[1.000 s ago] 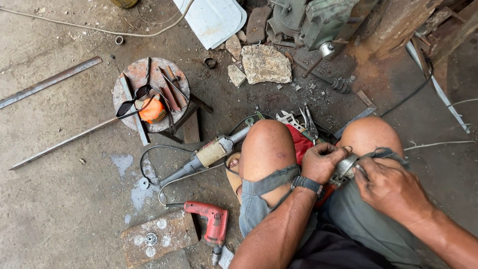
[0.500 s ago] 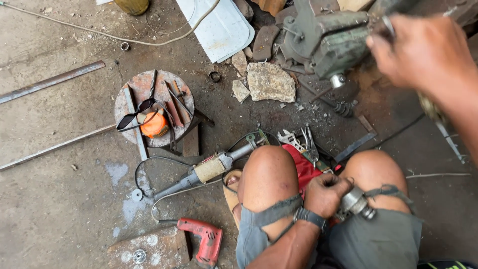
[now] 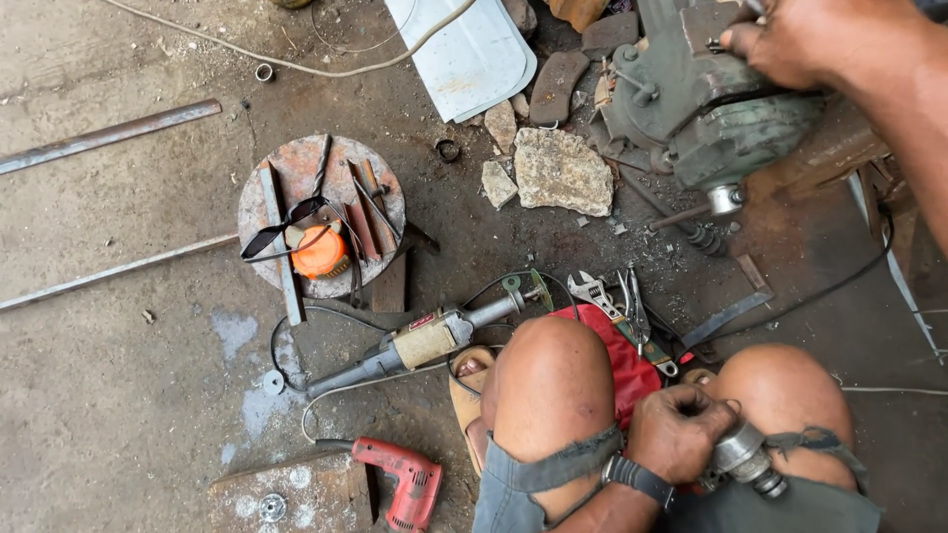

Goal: The person disassembles and repairs a handheld angle grinder by removing the gear housing with a screwdriver, using pliers to pull off components, and cleaning the internal gears by hand.

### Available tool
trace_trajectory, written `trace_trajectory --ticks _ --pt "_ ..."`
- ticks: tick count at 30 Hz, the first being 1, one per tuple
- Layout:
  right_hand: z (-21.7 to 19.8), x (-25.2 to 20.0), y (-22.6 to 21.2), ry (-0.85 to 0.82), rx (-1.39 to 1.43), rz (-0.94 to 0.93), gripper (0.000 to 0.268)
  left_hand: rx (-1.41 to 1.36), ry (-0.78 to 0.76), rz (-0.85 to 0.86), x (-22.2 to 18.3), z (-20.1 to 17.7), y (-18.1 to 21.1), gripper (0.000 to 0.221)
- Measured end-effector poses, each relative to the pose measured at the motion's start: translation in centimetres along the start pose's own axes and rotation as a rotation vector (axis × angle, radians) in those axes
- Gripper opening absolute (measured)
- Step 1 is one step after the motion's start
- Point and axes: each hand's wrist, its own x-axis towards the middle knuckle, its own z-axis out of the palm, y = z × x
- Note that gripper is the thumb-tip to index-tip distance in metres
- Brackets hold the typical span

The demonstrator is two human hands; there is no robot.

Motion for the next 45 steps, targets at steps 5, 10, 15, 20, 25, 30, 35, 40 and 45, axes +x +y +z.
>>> trace_trajectory --ticks 5,10,15,20,25,30,35,40,45 --pt "6.3 3.9 12.2 -0.022 -0.088 -0.215 0.05 -0.06 -0.003 0.011 1.2 -0.6 -0.2 0.02" --pt "7.5 -19.1 11.3 0.071 1.272 0.17 0.049 -0.4 -0.04 0.179 3.6 -2.4 -1.7 0.011" --pt "17.3 -40.0 6.0 -0.034 1.625 0.555 0.044 -0.714 -0.06 0.121 2.6 -4.3 -0.2 0.009" --pt "23.6 -50.4 5.3 -0.124 1.963 0.562 0.049 -0.748 -0.18 0.208 2.8 -3.7 -1.6 0.006" --pt "21.8 -49.5 3.8 -0.169 2.072 0.219 0.063 -0.647 -0.259 0.243 2.9 -3.1 -1.8 0.006" --pt "21.5 -44.1 0.3 0.046 1.982 0.182 0.064 -0.646 -0.282 0.22 1.3 -3.5 0.1 0.005" --pt "19.8 -42.6 -1.7 0.228 1.949 0.109 0.048 -0.643 -0.341 0.371 -1.5 -4.7 4.3 0.026" --pt "19.1 -40.9 -3.1 0.22 1.943 0.022 0.043 -0.17 -0.337 0.703 -1.9 -7.6 3.5 0.052" --pt "19.0 -40.6 -4.0 0.191 1.917 -0.032 0.046 -0.665 -0.327 0.604 -1.7 -7.3 2.6 0.047"
